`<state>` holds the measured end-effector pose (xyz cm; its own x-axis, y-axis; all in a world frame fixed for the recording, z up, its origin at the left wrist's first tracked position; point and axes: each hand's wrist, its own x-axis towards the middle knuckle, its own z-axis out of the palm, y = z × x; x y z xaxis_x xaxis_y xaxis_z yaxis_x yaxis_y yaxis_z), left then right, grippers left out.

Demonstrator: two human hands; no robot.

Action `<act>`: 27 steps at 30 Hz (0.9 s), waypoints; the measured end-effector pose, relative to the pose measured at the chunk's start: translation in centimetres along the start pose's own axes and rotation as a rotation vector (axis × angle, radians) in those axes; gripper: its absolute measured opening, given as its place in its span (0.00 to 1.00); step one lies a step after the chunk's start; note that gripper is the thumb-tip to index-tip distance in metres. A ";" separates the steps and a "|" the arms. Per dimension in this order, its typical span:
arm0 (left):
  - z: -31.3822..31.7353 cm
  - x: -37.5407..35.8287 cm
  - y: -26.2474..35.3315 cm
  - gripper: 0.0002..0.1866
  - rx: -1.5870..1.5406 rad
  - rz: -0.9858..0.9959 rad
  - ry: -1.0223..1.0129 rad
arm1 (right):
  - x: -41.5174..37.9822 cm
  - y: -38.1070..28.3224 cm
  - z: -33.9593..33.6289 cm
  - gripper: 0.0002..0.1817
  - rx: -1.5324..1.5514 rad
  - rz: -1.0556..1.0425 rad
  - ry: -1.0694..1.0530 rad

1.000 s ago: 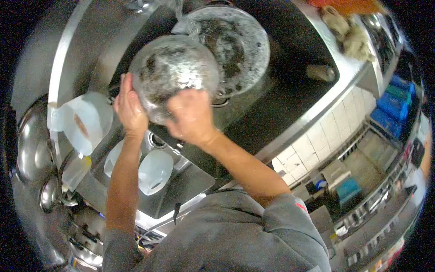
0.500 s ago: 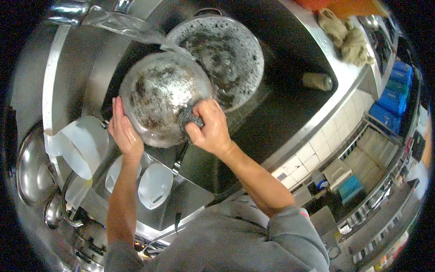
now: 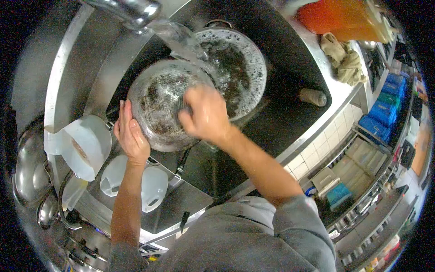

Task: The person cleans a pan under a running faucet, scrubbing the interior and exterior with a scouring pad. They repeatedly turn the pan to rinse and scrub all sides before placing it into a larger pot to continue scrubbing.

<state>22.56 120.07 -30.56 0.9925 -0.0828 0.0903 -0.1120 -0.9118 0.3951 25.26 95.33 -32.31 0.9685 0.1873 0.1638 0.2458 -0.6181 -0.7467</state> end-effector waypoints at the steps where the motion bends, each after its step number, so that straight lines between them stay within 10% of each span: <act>1: 0.0 -0.1 -0.1 0.32 0.007 0.001 0.005 | 2.8 0.4 0.5 0.15 0.064 0.076 0.036; 14: 1.1 -0.1 3.0 0.30 -0.044 -0.200 0.113 | 1.5 0.4 0.7 0.14 0.029 -0.006 0.096; 17: 1.0 -0.4 3.3 0.30 -0.003 -0.177 0.105 | 8.0 1.7 0.8 0.18 -0.010 0.420 -0.084; 19: 0.9 -0.1 3.4 0.31 0.017 -0.142 0.135 | 9.5 2.4 1.0 0.20 0.078 0.330 0.022; 27: 0.9 -0.3 3.9 0.32 -0.014 -0.188 0.134 | -6.3 -0.3 1.3 0.14 0.219 0.206 0.147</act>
<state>21.89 116.18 -29.87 0.9806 0.1430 0.1341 0.0726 -0.9003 0.4291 19.04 95.28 -33.95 0.9962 -0.0462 0.0743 0.0457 -0.4493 -0.8922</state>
